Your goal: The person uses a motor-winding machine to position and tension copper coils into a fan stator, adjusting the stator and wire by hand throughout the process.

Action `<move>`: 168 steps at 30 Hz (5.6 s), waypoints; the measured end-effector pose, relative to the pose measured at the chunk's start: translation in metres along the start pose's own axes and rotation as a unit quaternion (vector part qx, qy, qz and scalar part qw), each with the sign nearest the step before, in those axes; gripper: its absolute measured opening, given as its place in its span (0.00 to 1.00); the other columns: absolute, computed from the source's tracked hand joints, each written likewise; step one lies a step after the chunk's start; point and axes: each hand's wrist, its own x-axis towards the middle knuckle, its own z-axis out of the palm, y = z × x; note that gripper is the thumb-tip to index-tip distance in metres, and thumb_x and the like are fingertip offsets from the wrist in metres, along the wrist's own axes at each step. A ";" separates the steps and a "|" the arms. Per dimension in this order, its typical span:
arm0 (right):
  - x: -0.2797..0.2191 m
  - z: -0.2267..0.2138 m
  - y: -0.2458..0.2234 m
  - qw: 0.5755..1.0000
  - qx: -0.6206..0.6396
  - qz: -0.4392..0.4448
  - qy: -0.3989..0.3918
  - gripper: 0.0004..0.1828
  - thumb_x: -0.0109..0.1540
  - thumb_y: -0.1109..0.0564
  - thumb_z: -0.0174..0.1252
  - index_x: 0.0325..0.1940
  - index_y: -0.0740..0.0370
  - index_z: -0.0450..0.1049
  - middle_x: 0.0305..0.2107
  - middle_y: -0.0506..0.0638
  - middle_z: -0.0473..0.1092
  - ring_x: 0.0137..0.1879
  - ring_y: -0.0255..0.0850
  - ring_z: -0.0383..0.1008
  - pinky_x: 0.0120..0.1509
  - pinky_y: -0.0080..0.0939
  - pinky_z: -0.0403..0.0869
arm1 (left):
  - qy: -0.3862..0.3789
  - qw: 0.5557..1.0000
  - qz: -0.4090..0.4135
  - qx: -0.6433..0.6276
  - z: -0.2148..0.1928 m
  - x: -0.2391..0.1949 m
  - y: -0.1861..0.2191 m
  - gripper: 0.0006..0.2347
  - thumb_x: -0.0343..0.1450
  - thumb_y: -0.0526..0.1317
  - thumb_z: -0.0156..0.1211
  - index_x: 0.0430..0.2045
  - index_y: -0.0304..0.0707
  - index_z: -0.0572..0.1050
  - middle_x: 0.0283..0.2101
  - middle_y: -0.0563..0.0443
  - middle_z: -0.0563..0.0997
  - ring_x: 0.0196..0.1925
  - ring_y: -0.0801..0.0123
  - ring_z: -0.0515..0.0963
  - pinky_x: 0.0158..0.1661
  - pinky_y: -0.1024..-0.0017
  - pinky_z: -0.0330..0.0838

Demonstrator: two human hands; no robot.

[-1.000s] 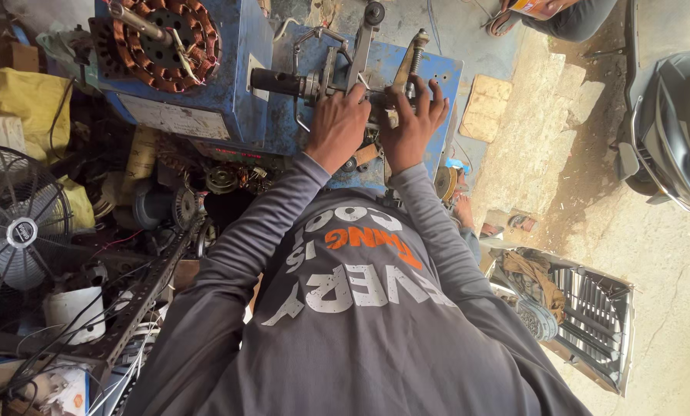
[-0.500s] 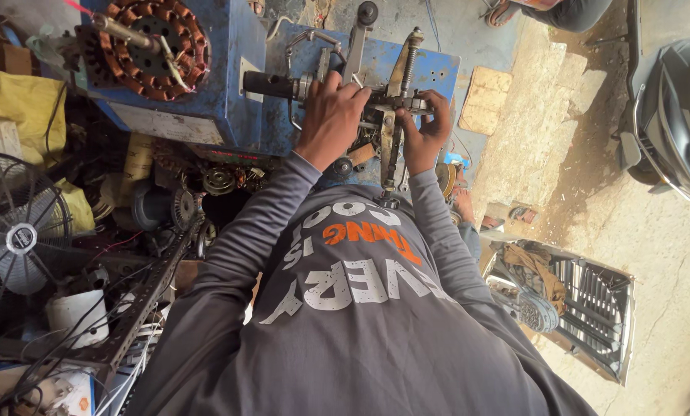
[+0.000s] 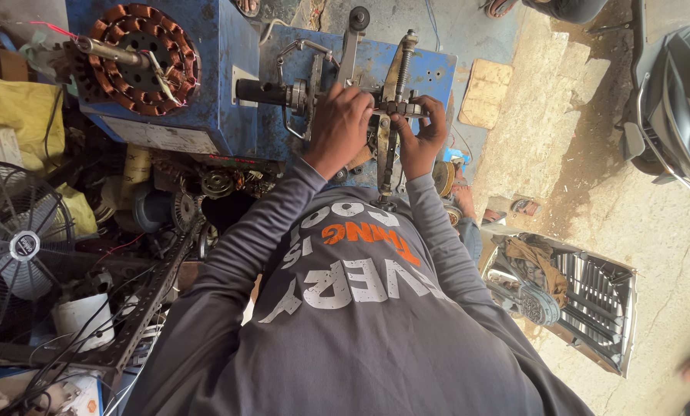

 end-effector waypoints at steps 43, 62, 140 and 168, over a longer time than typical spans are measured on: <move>-0.005 -0.017 0.041 0.978 0.195 0.065 0.040 0.24 0.58 0.68 0.73 0.55 0.65 0.72 0.49 0.49 0.73 0.56 0.38 0.72 0.62 0.41 0.73 | -0.026 0.995 0.073 0.067 0.020 -0.014 0.021 0.03 0.66 0.32 0.61 0.21 0.38 0.80 0.27 0.52 0.77 0.39 0.61 0.73 0.44 0.60 0.62; 0.053 -0.035 -0.047 0.959 -0.123 -0.023 -0.256 0.17 0.61 0.56 0.63 0.51 0.70 0.76 0.55 0.59 0.72 0.59 0.48 0.78 0.64 0.42 0.76 | 0.004 0.999 0.025 0.021 0.033 -0.009 0.017 0.07 0.70 0.38 0.65 0.21 0.39 0.76 0.25 0.51 0.77 0.33 0.60 0.75 0.40 0.58 0.61; 0.077 -0.026 -0.017 0.871 0.086 0.285 -0.392 0.25 0.69 0.47 0.60 0.62 0.70 0.73 0.52 0.53 0.75 0.61 0.42 0.75 0.71 0.44 0.70 | -0.128 0.955 0.261 0.067 0.055 0.103 -0.078 0.08 0.63 0.29 0.69 0.18 0.36 0.74 0.34 0.44 0.76 0.38 0.56 0.78 0.36 0.55 0.71; 0.072 -0.040 0.052 0.902 0.099 0.256 -0.332 0.23 0.68 0.55 0.58 0.67 0.57 0.65 0.54 0.45 0.69 0.62 0.37 0.70 0.65 0.42 0.69 | -0.137 0.954 0.265 -0.022 0.026 0.104 -0.049 0.05 0.70 0.32 0.64 0.26 0.38 0.74 0.39 0.43 0.76 0.44 0.55 0.80 0.45 0.59 0.76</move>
